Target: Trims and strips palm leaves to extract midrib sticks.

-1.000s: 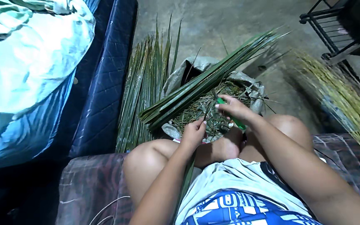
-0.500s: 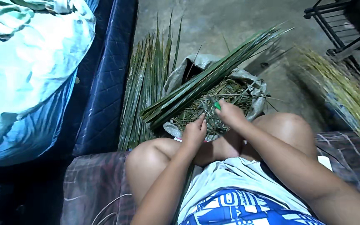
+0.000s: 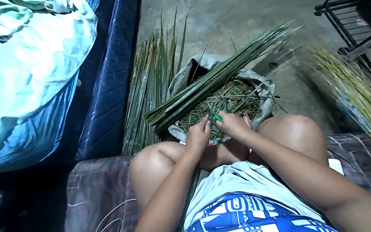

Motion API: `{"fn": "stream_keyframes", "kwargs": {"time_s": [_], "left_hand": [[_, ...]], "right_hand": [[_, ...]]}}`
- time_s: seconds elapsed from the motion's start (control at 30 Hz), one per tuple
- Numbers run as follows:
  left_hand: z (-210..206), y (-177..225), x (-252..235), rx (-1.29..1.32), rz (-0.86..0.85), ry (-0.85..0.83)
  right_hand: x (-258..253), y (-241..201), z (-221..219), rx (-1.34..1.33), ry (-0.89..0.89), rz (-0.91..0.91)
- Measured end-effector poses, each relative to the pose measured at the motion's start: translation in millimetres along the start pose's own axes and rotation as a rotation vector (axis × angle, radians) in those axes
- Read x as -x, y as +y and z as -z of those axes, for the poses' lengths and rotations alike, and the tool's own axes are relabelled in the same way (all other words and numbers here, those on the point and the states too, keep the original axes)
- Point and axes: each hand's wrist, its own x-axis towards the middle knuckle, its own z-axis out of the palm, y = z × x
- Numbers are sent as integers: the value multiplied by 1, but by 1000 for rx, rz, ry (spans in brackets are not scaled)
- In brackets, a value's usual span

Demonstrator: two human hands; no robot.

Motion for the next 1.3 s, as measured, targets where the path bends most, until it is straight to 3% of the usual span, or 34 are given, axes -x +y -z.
{"fn": "stream_keyframes", "kwargs": {"time_s": [0.17,0.37,0.67,0.87,1.0,1.17,1.3], "left_hand": [[-2,0,0,-11,-5,7],[-2,-1,-1,-53,-38,51],[1,9,0,-191,-2,9],[-3,8,3,-186,-44,27],[-1,6,4,-140,-54,50],[1,-1,0,117,-20,37],[1,-3,-1,370,1,20]], "right_hand": [[-19,16,16,-120,131,-63],[12,-1,-5,-237,-157,145],[0,-3,-1,-20,-77,42],[-28,25,8,-128,46,-72],[-30,27,17,-213,145,-109],[-1,8,1,-149,-21,124],[-3,9,4,-98,22,69]]}}
